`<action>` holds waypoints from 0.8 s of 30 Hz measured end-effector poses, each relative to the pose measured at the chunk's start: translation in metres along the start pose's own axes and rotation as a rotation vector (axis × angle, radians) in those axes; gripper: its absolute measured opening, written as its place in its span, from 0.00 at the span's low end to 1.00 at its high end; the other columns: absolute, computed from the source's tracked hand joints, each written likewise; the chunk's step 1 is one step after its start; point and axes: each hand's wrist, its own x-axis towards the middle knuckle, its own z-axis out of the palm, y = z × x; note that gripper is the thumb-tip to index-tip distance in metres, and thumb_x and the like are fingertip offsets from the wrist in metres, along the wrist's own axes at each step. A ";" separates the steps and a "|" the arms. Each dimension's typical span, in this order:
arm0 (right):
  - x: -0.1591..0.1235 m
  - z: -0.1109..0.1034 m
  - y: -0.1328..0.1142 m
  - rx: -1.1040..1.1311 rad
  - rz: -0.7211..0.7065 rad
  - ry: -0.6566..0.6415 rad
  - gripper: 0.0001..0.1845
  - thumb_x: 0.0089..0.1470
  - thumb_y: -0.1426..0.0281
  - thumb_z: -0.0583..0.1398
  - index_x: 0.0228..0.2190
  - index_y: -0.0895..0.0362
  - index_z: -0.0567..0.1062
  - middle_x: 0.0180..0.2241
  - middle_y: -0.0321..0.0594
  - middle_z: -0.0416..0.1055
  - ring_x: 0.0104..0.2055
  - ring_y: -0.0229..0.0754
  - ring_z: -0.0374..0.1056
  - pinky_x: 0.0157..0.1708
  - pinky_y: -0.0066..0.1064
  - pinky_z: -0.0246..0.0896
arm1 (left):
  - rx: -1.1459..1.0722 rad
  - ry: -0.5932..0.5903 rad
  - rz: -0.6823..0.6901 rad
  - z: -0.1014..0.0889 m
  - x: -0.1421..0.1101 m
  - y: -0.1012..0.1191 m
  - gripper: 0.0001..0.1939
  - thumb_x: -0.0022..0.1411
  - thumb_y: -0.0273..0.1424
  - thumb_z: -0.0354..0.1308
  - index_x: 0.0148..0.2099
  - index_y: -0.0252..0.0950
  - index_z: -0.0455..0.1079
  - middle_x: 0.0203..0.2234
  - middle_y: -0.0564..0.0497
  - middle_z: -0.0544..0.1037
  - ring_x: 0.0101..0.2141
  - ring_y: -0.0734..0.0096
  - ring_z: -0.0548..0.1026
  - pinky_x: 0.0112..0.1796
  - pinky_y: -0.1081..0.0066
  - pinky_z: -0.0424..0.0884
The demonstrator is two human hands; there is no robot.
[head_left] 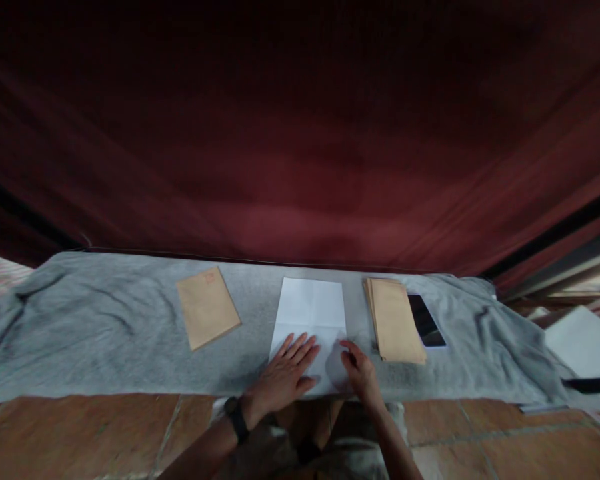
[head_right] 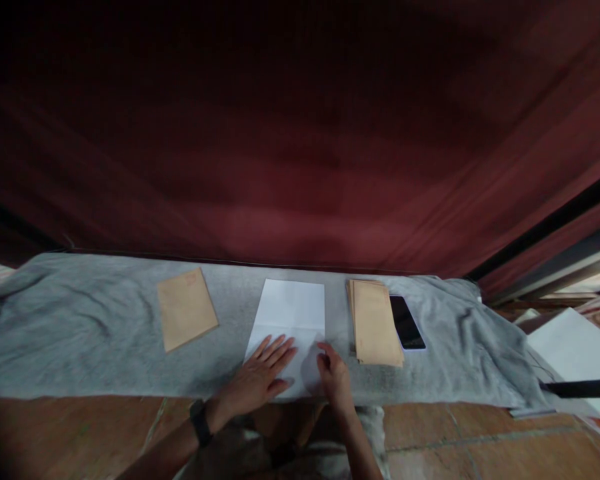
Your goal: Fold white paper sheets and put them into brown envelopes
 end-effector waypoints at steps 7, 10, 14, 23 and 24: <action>0.003 -0.005 0.006 0.071 -0.017 -0.013 0.23 0.52 0.52 0.59 0.40 0.56 0.81 0.37 0.47 0.81 0.39 0.50 0.75 0.42 0.41 0.71 | -0.146 0.018 -0.026 -0.009 -0.040 0.008 0.39 0.62 0.33 0.63 0.71 0.48 0.53 0.68 0.50 0.62 0.67 0.62 0.59 0.65 0.54 0.58; 0.005 -0.008 0.006 0.117 -0.005 -0.018 0.25 0.50 0.48 0.61 0.36 0.55 0.82 0.38 0.47 0.81 0.41 0.52 0.76 0.44 0.44 0.71 | -0.173 0.078 -0.139 -0.005 -0.050 -0.005 0.36 0.59 0.22 0.58 0.68 0.48 0.59 0.65 0.52 0.67 0.64 0.66 0.64 0.63 0.58 0.64; 0.004 -0.011 0.006 0.138 0.009 -0.022 0.25 0.48 0.46 0.63 0.36 0.53 0.83 0.40 0.46 0.81 0.44 0.53 0.76 0.49 0.46 0.69 | -0.193 0.131 -0.247 -0.002 -0.054 -0.022 0.43 0.49 0.12 0.51 0.65 0.47 0.64 0.63 0.55 0.69 0.63 0.68 0.66 0.61 0.60 0.67; 0.015 -0.026 -0.007 0.191 0.095 0.031 0.21 0.47 0.51 0.64 0.35 0.53 0.84 0.37 0.43 0.82 0.41 0.52 0.76 0.44 0.43 0.71 | -0.293 0.165 -0.196 -0.006 -0.040 -0.031 0.37 0.50 0.14 0.52 0.59 0.47 0.71 0.58 0.54 0.75 0.60 0.67 0.71 0.61 0.56 0.68; 0.014 -0.028 -0.009 0.211 0.131 0.005 0.22 0.47 0.51 0.63 0.36 0.53 0.84 0.37 0.43 0.81 0.39 0.51 0.76 0.41 0.41 0.72 | -0.323 0.197 -0.210 -0.006 -0.040 -0.032 0.33 0.52 0.15 0.52 0.57 0.46 0.73 0.56 0.54 0.77 0.58 0.67 0.73 0.60 0.56 0.69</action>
